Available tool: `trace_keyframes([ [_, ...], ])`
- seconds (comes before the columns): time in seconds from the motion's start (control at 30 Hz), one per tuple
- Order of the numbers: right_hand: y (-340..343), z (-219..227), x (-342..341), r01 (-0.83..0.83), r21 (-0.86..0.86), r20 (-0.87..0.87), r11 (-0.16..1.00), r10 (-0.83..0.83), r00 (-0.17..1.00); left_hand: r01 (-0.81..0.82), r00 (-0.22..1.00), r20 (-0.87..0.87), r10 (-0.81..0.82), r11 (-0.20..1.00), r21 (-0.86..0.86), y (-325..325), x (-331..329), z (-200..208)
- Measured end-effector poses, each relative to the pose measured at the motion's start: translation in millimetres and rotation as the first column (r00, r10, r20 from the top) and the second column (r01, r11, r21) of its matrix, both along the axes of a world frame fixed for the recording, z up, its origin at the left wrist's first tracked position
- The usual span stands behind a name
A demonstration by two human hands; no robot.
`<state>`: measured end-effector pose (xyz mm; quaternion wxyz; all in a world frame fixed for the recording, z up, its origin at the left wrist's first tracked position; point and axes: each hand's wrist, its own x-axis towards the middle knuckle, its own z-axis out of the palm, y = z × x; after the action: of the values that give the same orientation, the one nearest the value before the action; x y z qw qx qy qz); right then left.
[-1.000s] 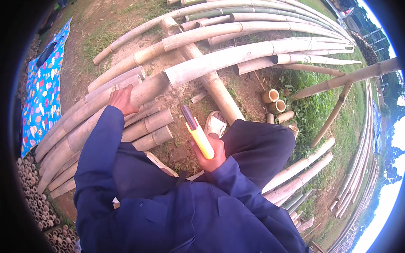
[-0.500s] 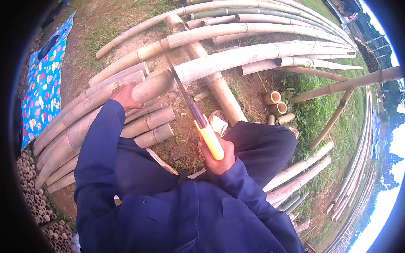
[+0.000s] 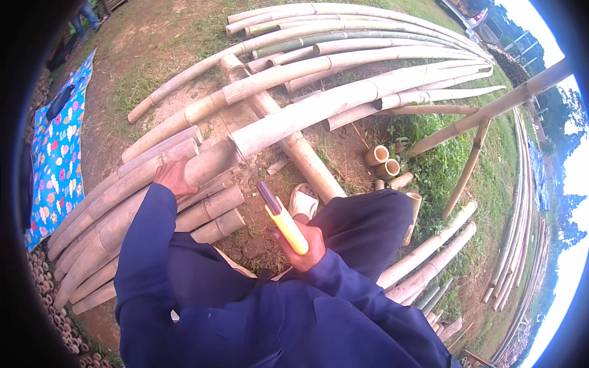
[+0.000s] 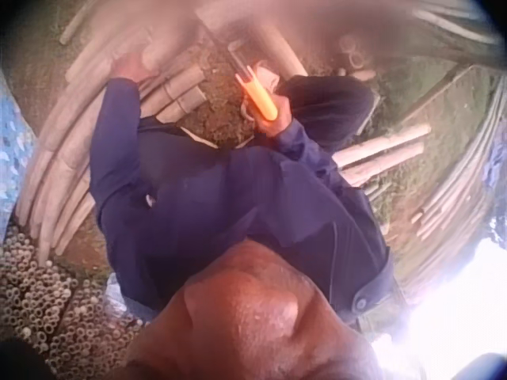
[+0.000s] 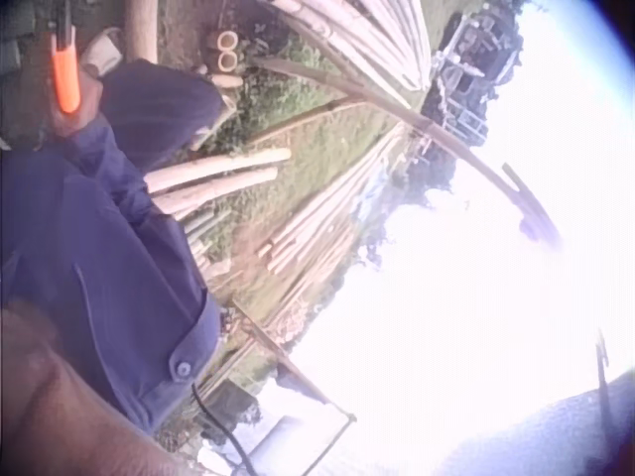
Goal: The person selects bamboo poles from a pile, positions them, and uses a hand saw to cut them into shorter sections. The cut pieces are placed on the ground nearby.
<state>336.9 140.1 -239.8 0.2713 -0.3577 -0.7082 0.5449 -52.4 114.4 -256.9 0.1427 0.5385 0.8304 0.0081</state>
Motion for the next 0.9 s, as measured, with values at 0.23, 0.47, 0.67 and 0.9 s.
trace_keyframes([
  [0.23, -10, 4, 35, -0.055, 0.138, 0.013, 0.989, 0.054, 0.998, 0.028, 0.999, 0.021, -0.029, 0.998, 0.059, 7, -12, -23],
  [0.47, -9, 1, 39, -0.090, 0.108, -0.025, 0.990, 0.093, 0.995, 0.013, 0.999, 0.029, -0.014, 1.000, 0.016, 7, -30, -22],
  [0.67, -6, 4, 22, -0.011, 0.100, 0.015, 0.995, 0.010, 1.000, 0.044, 0.998, 0.050, -0.045, 0.999, 0.024, 13, -5, -11],
  [0.9, -14, -16, 13, -0.001, 0.114, -0.012, 0.994, 0.003, 1.000, 0.041, 0.999, 0.036, -0.041, 0.999, -0.004, 5, -17, -5],
])
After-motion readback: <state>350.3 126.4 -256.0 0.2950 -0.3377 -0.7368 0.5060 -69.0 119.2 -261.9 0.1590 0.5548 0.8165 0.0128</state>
